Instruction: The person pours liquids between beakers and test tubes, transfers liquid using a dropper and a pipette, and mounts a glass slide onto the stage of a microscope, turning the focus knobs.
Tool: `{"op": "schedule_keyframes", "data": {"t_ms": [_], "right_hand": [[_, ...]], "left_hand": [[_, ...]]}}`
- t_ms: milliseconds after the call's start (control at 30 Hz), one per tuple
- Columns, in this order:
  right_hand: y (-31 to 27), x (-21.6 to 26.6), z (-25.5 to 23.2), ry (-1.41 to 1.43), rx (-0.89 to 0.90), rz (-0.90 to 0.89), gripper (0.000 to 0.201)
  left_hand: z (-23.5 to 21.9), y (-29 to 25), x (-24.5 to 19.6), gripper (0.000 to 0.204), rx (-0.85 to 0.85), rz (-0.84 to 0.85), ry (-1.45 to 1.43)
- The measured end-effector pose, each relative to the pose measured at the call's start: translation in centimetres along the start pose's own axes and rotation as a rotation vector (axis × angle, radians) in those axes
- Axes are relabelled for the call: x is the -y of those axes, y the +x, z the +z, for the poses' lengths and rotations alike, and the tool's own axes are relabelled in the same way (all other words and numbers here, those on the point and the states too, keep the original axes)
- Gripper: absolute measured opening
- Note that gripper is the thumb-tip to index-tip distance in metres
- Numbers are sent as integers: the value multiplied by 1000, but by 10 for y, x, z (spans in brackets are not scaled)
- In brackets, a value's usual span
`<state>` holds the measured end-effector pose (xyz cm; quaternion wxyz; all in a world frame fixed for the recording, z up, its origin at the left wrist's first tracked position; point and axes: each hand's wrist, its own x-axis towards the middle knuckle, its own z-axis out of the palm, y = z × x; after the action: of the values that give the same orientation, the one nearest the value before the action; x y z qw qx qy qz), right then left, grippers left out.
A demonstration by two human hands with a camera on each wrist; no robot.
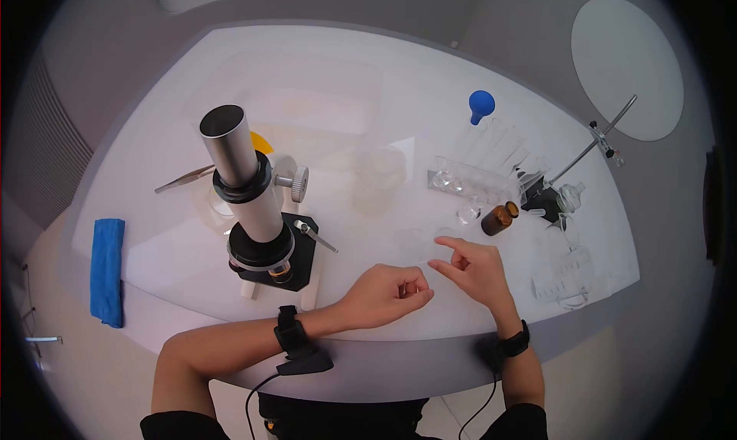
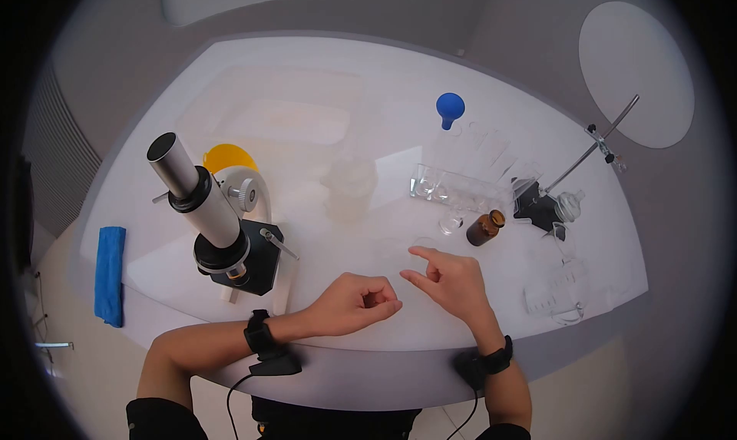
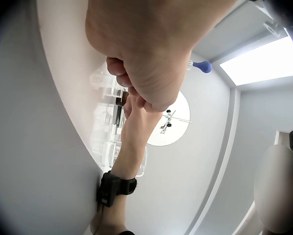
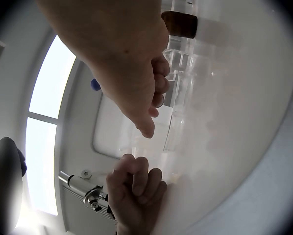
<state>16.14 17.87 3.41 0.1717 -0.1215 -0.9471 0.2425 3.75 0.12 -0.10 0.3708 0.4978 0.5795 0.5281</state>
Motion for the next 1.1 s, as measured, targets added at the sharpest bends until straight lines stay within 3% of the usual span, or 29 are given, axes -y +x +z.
{"op": "schedule_keyframes", "data": {"t_ms": [233,733,1100], "right_hand": [[1,0,1,-168,19,-15,32],[-1,-2,4,-71,84,33,32],[1,5,8,-160,49,9,30]], "left_hand": [[0,1,2,17,-12,36,24],[0,0,0,18,-12,18,26],[0,0,-1,18,-18,35,42]]}}
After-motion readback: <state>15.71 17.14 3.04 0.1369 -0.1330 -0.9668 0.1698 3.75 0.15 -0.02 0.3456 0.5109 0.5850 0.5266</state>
